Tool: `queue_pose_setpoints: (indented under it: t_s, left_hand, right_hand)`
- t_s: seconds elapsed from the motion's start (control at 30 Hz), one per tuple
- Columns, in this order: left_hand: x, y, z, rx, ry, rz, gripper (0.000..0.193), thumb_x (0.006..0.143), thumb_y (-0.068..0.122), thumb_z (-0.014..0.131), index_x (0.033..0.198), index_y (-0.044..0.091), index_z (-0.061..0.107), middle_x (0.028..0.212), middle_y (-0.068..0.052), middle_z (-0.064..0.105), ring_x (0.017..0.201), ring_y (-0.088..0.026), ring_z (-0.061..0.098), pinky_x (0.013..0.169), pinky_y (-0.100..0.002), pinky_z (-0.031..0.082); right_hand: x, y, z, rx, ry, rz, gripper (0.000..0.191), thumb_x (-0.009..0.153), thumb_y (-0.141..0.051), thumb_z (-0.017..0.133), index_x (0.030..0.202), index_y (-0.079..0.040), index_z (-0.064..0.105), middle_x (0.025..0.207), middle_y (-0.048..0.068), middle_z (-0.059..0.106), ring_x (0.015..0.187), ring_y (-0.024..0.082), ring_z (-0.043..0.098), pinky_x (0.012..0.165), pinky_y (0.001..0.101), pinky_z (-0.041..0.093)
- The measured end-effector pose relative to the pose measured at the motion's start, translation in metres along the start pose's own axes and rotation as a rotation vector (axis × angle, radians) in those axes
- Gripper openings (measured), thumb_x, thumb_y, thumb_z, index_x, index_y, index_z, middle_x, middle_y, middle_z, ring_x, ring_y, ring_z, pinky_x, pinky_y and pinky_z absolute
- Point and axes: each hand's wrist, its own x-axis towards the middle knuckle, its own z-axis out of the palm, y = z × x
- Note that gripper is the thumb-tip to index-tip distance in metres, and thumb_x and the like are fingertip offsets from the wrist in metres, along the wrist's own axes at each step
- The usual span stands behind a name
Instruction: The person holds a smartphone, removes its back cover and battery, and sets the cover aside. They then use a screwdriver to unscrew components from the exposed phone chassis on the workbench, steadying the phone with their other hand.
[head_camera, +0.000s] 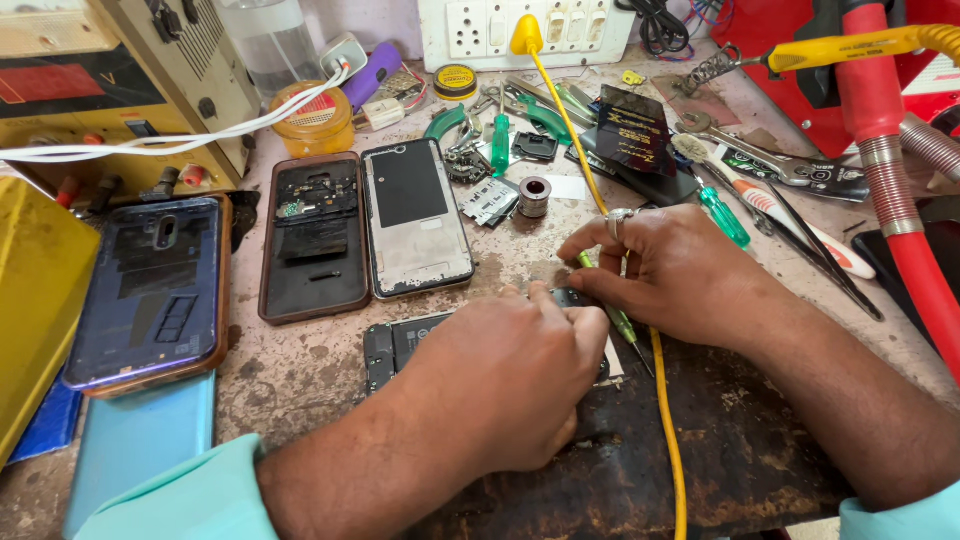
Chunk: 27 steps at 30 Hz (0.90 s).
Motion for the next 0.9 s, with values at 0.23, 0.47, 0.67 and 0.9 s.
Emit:
queue_pose_setpoints:
  t_s: [0.23, 0.47, 0.67, 0.9]
  left_hand:
    - [-0.011, -0.014, 0.009, 0.034, 0.176, 0.065, 0.037, 0.078, 0.024, 0.071, 0.1, 0.002, 0.052, 0.09, -0.028, 0.068, 0.075, -0.042, 0.071, 0.06, -0.051, 0.058]
    - [-0.012, -0.017, 0.027, 0.183, 0.374, 0.14, 0.023, 0.093, 0.023, 0.058, 0.104, 0.003, 0.054, 0.103, -0.037, 0.069, 0.09, -0.048, 0.072, 0.077, -0.052, 0.06]
    - [-0.015, -0.02, 0.036, 0.248, 0.352, 0.163, 0.042, 0.094, 0.023, 0.048, 0.128, 0.0, 0.053, 0.11, -0.039, 0.067, 0.098, -0.052, 0.07, 0.098, -0.059, 0.053]
    - [-0.016, -0.022, 0.037, 0.201, 0.332, 0.16, 0.047, 0.096, 0.024, 0.049, 0.135, -0.002, 0.049, 0.116, -0.04, 0.065, 0.102, -0.053, 0.07, 0.089, -0.058, 0.057]
  right_hand:
    - [-0.002, -0.001, 0.0, 0.009, 0.002, 0.013, 0.029, 0.084, -0.034, 0.079, 0.11, -0.02, 0.079, 0.072, 0.006, 0.076, 0.055, 0.017, 0.07, 0.055, 0.0344, 0.055]
    - [-0.012, 0.001, -0.009, -0.016, 0.089, -0.25, 0.024, 0.086, -0.027, 0.075, 0.106, -0.013, 0.08, 0.082, 0.01, 0.076, 0.064, 0.02, 0.07, 0.056, 0.0353, 0.054]
    - [-0.036, 0.002, -0.01, -0.039, -0.007, 0.176, 0.029, 0.088, -0.035, 0.079, 0.115, -0.025, 0.08, 0.082, 0.007, 0.079, 0.067, 0.017, 0.069, 0.061, 0.0345, 0.057]
    - [-0.066, -0.006, -0.005, 0.077, 0.025, 0.141, 0.033, 0.082, -0.029, 0.083, 0.115, -0.025, 0.082, 0.078, 0.003, 0.079, 0.062, 0.016, 0.071, 0.055, 0.0319, 0.056]
